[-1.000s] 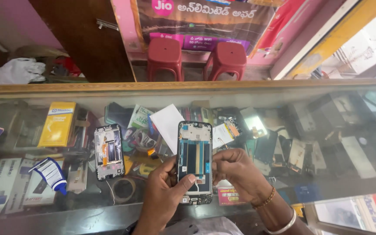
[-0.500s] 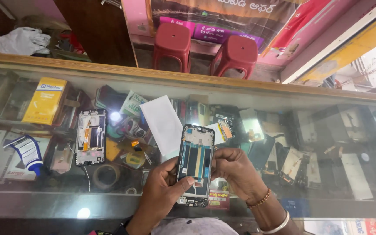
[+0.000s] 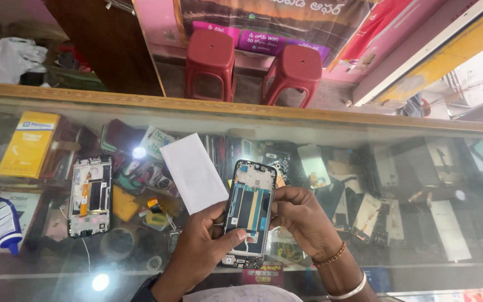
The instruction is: The person fits a phone screen onto a phone frame, aligning the display and securing the ribbon cable by hand.
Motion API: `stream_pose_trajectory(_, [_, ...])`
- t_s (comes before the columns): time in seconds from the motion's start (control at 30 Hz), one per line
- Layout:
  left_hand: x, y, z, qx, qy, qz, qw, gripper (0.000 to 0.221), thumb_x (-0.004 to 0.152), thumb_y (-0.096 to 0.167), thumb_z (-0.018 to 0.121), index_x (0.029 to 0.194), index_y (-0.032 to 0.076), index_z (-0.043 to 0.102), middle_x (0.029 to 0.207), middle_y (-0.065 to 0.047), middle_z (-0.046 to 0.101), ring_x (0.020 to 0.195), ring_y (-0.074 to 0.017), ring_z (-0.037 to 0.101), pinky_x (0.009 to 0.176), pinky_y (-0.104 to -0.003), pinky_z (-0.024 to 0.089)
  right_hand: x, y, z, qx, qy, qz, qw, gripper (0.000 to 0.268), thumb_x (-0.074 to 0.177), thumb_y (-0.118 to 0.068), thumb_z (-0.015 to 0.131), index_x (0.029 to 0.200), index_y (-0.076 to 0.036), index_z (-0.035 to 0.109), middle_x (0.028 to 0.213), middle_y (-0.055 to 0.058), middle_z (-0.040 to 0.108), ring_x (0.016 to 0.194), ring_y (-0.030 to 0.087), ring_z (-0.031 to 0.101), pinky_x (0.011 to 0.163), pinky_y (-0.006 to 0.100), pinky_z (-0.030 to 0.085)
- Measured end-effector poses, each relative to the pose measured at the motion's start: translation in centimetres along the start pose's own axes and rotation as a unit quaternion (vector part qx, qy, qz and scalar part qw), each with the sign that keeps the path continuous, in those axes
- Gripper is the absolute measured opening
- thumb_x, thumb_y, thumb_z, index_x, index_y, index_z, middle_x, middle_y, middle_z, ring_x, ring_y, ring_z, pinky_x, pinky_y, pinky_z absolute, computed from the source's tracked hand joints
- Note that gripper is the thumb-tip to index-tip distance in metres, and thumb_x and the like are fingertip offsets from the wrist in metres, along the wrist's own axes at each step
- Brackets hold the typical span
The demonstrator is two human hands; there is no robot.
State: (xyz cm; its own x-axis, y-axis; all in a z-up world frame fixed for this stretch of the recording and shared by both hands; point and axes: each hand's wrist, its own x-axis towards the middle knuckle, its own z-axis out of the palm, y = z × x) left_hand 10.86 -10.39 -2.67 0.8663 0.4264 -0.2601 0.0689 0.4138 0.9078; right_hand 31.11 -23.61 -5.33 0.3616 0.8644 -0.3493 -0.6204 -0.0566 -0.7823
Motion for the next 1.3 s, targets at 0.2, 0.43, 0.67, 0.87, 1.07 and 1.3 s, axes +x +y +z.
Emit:
stream_pose_trajectory(0.2, [-0.3,0.5,0.2,-0.023,0.014,-0.004,1.0,0.044,0.085,-0.001,0.07,0.128,-0.004,0.063,0.105,-0.008,0.076,0.087,-0.0112,0.073,0.08,-0.028,0.062,0.3,-0.1,0.2,-0.009,0.0,-0.006,1.0,0.013,0.089,0.001,0.065,0.094,0.009,0.074,0.082,0.017,0.077,0.064,0.021,0.074,0.062,0.033,0.063])
stream_pose_trajectory(0.43, [-1.4,0.2,0.3,-0.022,-0.002,0.009,1.0,0.039,0.086,-0.001,0.07,0.124,-0.006,0.065,0.105,-0.01,0.077,0.089,-0.0109,0.073,0.081,-0.028,0.062,0.0,1.0,-0.9,0.036,-0.04,-0.04,0.998,0.015,0.091,0.007,0.057,0.09,0.009,0.072,0.083,0.015,0.074,0.064,0.021,0.074,0.06,0.032,0.063])
stream_pose_trajectory(0.67, [-2.0,-0.1,0.3,-0.032,0.003,0.017,0.999,0.037,0.087,-0.001,0.069,0.123,-0.006,0.066,0.102,-0.011,0.078,0.088,-0.0123,0.074,0.082,-0.029,0.062,-1.0,0.6,0.2,-0.016,0.025,-0.028,0.999,0.013,0.091,0.002,0.062,0.093,0.008,0.073,0.08,0.018,0.076,0.062,0.02,0.074,0.057,0.03,0.062])
stream_pose_trajectory(0.87, [-2.2,0.0,0.6,-0.048,0.005,-0.014,0.999,0.04,0.084,-0.002,0.07,0.124,-0.005,0.064,0.101,-0.01,0.077,0.087,-0.0121,0.074,0.079,-0.03,0.063,-0.9,0.9,0.2,-0.031,0.006,-0.058,0.998,0.013,0.092,-0.001,0.065,0.091,0.009,0.074,0.076,0.016,0.075,0.059,0.018,0.072,0.056,0.029,0.061])
stream_pose_trajectory(1.07, [-2.1,-0.3,0.1,-0.026,-0.007,-0.003,1.0,0.038,0.086,0.0,0.07,0.124,-0.006,0.065,0.103,-0.009,0.077,0.087,-0.0108,0.073,0.08,-0.029,0.062,-1.2,0.7,0.8,-0.038,0.043,-0.039,0.998,0.013,0.09,0.0,0.062,0.088,0.006,0.074,0.076,0.015,0.076,0.06,0.017,0.072,0.058,0.029,0.061])
stream_pose_trajectory(1.3, [-1.5,-0.1,0.7,-0.062,-0.028,-0.044,0.997,0.039,0.084,-0.001,0.071,0.123,-0.006,0.065,0.099,-0.012,0.078,0.085,-0.0134,0.075,0.077,-0.031,0.063,-0.9,0.3,-1.0,0.002,-0.027,-0.072,0.997,0.014,0.092,0.001,0.061,0.089,0.009,0.072,0.076,0.017,0.075,0.061,0.019,0.072,0.06,0.032,0.063])
